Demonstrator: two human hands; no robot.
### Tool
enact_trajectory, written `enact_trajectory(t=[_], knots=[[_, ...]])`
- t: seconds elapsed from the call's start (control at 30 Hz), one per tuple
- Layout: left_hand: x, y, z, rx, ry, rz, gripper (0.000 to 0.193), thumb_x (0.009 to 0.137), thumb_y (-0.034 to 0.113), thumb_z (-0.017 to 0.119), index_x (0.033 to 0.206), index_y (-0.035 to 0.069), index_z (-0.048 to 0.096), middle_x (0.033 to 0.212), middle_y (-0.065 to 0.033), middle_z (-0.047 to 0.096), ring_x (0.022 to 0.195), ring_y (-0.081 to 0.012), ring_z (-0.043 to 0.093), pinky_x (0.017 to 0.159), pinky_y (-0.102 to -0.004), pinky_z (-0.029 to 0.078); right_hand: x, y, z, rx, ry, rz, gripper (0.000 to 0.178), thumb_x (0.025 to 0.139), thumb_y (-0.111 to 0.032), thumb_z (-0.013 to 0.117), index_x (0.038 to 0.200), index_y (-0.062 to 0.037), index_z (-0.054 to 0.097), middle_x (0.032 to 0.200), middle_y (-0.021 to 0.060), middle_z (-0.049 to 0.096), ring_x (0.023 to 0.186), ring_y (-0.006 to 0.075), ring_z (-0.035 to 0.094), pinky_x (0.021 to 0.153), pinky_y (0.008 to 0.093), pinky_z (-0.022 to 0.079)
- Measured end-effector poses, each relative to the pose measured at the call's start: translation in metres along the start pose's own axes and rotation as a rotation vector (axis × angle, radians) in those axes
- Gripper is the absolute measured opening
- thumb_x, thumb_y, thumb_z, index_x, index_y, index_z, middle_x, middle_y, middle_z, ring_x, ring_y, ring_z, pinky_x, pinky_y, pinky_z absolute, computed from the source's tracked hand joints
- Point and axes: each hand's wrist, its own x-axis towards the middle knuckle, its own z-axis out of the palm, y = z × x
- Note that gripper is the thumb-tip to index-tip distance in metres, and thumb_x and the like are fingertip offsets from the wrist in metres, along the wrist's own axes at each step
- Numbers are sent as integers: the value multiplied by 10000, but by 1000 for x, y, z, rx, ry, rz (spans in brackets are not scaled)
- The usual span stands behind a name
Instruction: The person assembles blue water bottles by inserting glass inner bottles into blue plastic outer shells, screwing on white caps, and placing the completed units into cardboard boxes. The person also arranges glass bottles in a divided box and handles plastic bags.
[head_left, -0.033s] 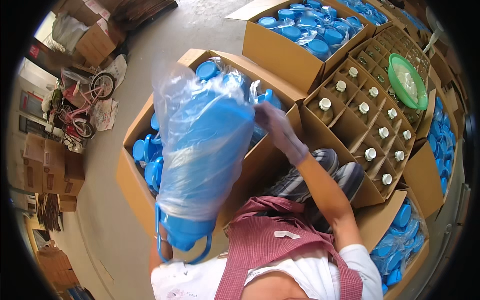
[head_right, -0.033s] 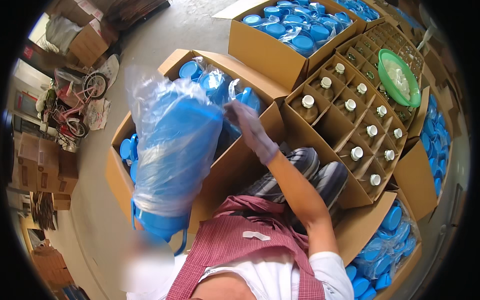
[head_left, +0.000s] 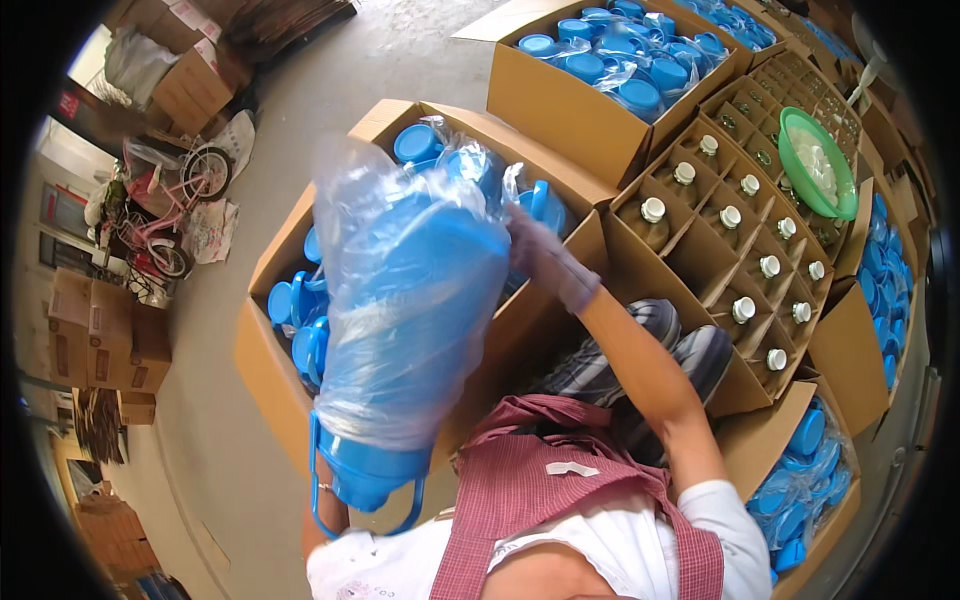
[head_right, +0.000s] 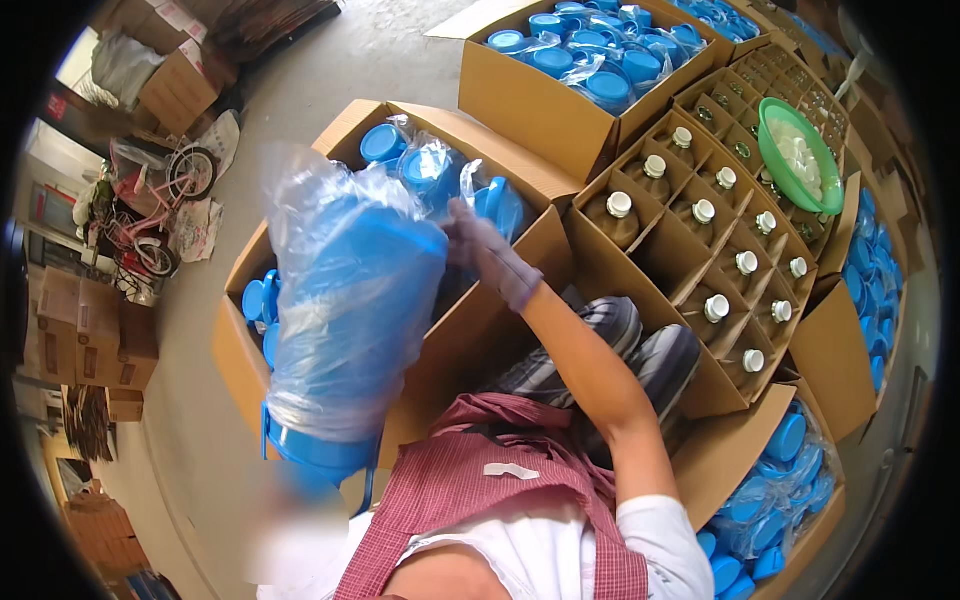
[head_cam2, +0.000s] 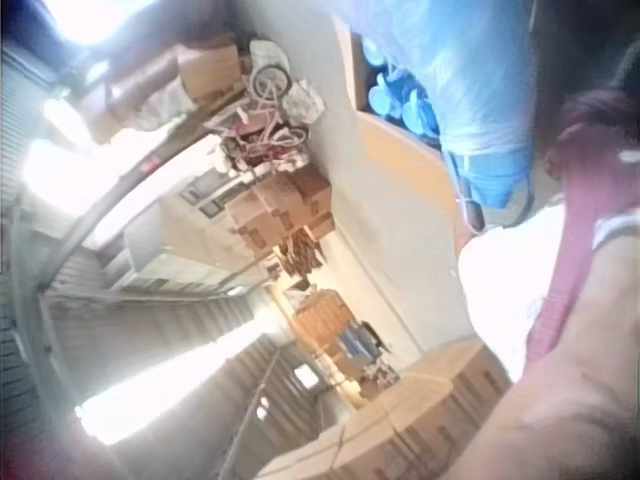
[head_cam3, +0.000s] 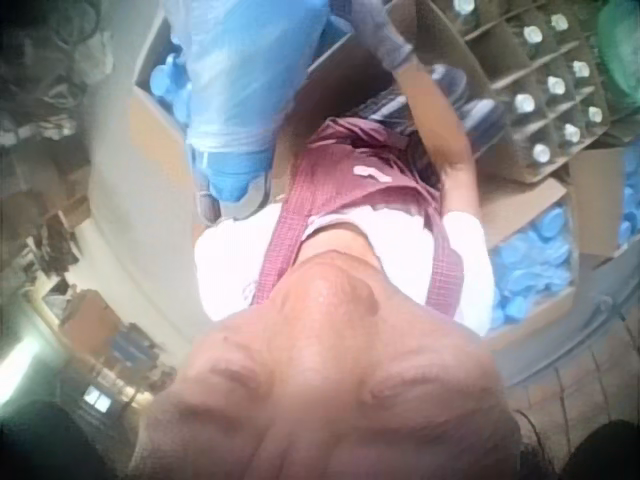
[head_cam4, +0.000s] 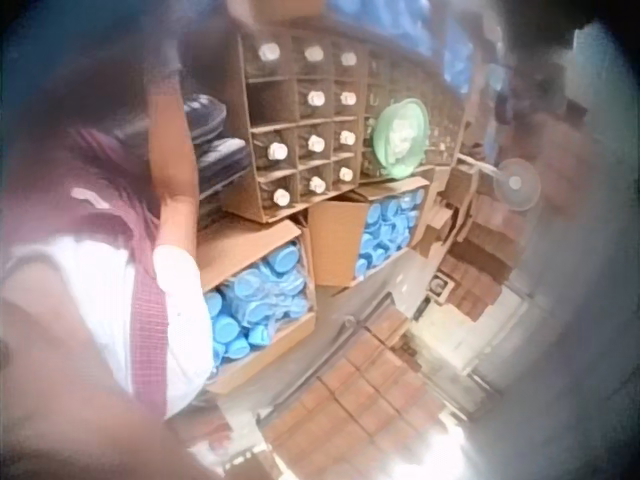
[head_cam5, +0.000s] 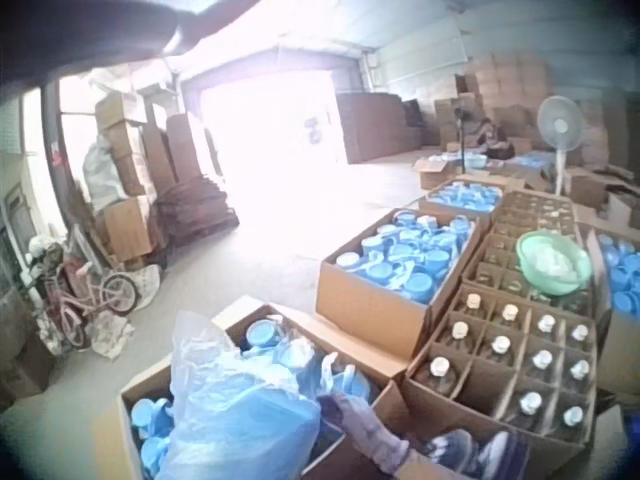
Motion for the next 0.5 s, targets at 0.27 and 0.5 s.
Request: enact_trajectory(t=[0.27,0.5], knots=[[-12,24,-47,184,34,-275,258,904,171,675,1125,39,661,1061,-86,690,936,-190,660,842,-310,541,161,73,23,120,-258,-5,658,1028,-549,324,1410,-39,489,1473,126,427,1359,186,368,1173,346,223],[108,41,-67,587,-437,-547,270,885,160,700,1129,53,660,1080,-85,689,958,-197,656,872,-324,538,124,-4,18,-276,-527,-142,810,899,-583,585,1526,-151,308,1582,132,261,1473,275,204,1193,420,210]])
